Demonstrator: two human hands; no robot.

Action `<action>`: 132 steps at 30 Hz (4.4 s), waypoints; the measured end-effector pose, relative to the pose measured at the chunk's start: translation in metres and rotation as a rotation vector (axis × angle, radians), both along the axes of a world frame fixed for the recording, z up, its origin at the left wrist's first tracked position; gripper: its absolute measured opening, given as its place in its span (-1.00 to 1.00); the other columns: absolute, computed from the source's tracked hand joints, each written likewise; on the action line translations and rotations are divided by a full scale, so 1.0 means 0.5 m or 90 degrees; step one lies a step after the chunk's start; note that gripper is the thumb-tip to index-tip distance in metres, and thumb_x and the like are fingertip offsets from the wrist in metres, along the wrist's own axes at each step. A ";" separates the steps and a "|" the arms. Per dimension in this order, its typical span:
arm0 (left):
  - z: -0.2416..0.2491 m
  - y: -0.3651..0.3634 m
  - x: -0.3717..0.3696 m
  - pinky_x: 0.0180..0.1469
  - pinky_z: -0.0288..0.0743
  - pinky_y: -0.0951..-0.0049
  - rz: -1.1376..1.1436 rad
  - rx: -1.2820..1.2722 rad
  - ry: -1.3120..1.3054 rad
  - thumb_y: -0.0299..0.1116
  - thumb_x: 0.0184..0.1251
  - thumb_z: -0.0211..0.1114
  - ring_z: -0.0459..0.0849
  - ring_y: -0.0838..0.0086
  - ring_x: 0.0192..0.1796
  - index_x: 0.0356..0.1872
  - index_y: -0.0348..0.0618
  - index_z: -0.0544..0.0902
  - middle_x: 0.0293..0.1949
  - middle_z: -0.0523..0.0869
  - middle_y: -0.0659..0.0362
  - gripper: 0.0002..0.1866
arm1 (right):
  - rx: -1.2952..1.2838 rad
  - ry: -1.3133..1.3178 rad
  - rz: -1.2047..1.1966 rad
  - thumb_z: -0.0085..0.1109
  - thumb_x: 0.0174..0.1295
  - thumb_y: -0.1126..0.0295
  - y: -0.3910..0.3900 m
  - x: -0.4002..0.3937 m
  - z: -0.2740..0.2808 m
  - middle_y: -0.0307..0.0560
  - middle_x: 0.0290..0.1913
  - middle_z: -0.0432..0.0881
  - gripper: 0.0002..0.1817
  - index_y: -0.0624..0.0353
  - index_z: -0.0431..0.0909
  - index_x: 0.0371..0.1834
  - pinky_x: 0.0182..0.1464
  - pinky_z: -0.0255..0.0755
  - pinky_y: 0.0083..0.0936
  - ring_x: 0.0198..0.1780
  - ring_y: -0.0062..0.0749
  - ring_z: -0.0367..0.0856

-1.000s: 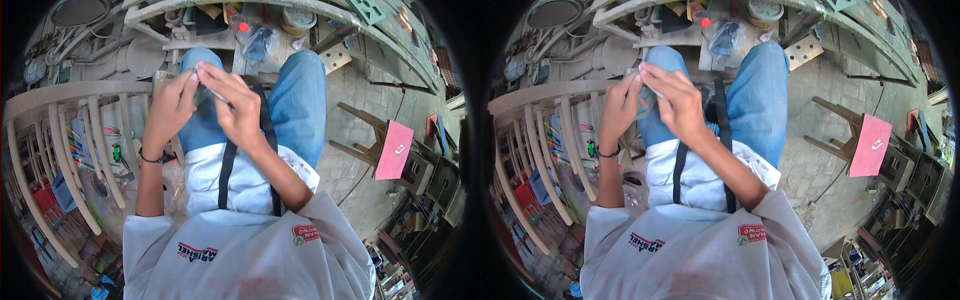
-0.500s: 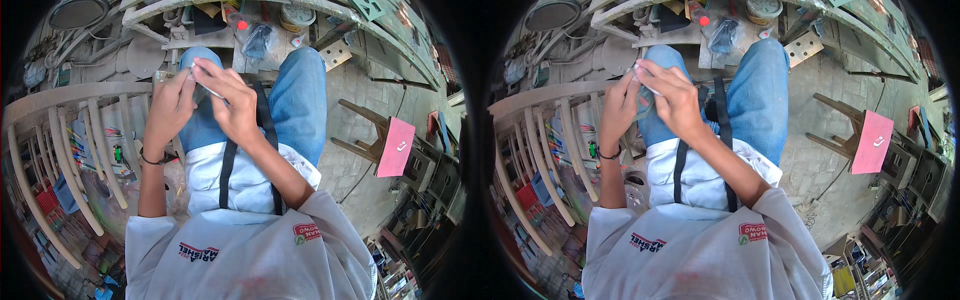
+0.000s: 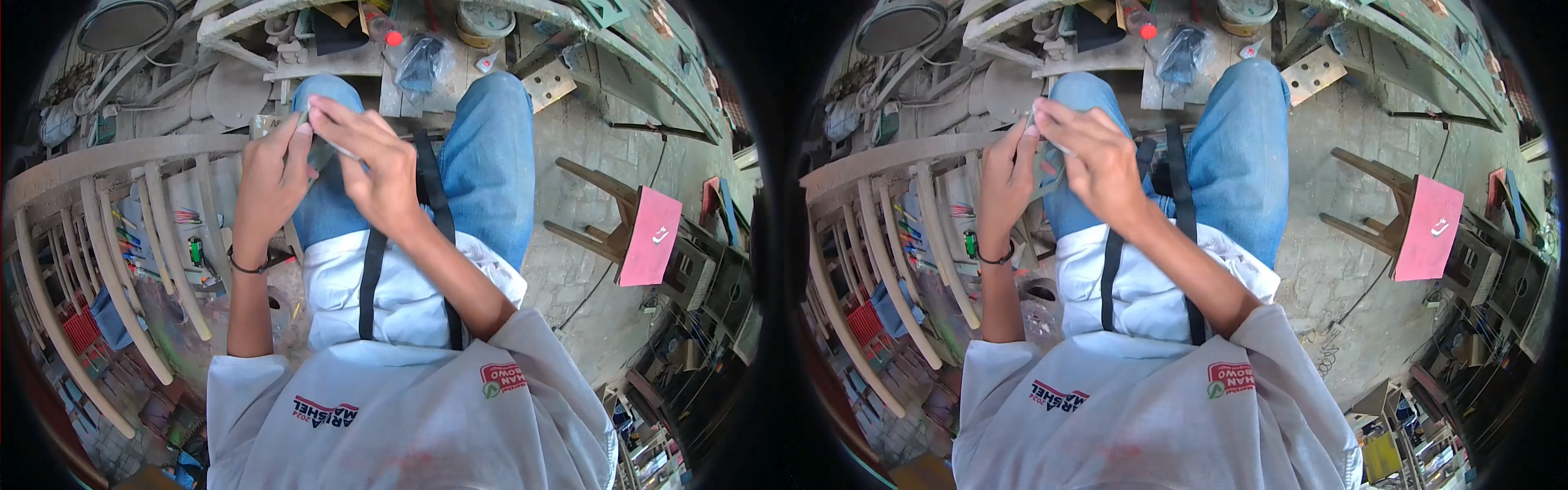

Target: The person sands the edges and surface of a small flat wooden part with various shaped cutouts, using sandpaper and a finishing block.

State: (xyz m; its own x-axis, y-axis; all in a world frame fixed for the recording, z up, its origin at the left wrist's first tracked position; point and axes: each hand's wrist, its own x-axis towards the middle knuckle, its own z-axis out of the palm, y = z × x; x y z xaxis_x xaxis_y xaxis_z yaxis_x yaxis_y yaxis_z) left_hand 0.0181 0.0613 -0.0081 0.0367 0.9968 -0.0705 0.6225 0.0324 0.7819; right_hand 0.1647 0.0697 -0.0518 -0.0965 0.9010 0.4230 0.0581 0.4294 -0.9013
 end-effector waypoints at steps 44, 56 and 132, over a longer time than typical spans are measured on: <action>0.003 0.005 -0.030 -0.53 0.34 0.54 0.039 -0.015 -0.046 -0.30 0.53 0.06 0.65 0.56 -0.57 -0.19 -0.35 0.70 -0.50 0.72 0.15 -0.68 | -0.065 -0.066 -0.061 0.05 0.08 0.77 0.016 -0.002 -0.104 0.07 0.15 0.66 -0.56 0.27 0.67 0.03 0.17 0.47 -0.41 0.02 -0.08 0.69; 0.009 -0.020 -0.028 -0.53 0.33 0.57 0.040 -0.043 -0.036 -0.31 0.50 0.13 0.58 0.67 -0.56 -0.15 -0.31 0.72 -0.44 0.75 0.17 -0.72 | -0.240 -0.176 -0.001 0.03 0.14 0.73 0.030 0.029 -0.214 0.07 0.11 0.68 -0.59 0.22 0.69 0.02 0.10 0.53 -0.40 0.10 -0.08 0.69; -0.040 0.001 -0.047 -0.19 0.57 0.11 -0.229 0.026 0.293 -0.45 0.10 0.41 0.69 0.00 -0.20 0.12 -0.11 0.50 -0.26 0.67 -0.03 -0.49 | -0.115 -0.019 0.204 -0.03 0.02 0.79 0.020 0.031 -0.098 0.05 -0.02 0.74 -0.54 0.25 0.72 -0.07 0.06 0.55 -0.43 0.03 -0.16 0.72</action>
State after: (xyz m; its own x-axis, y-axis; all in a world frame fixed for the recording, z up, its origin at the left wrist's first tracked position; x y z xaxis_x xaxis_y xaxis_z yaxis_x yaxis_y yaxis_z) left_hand -0.0056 0.0620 -0.0279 0.3487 0.9293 -0.1215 0.8644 -0.2688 0.4250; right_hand 0.1800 0.0799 -0.1009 -0.3959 0.8826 0.2533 -0.0271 0.2645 -0.9640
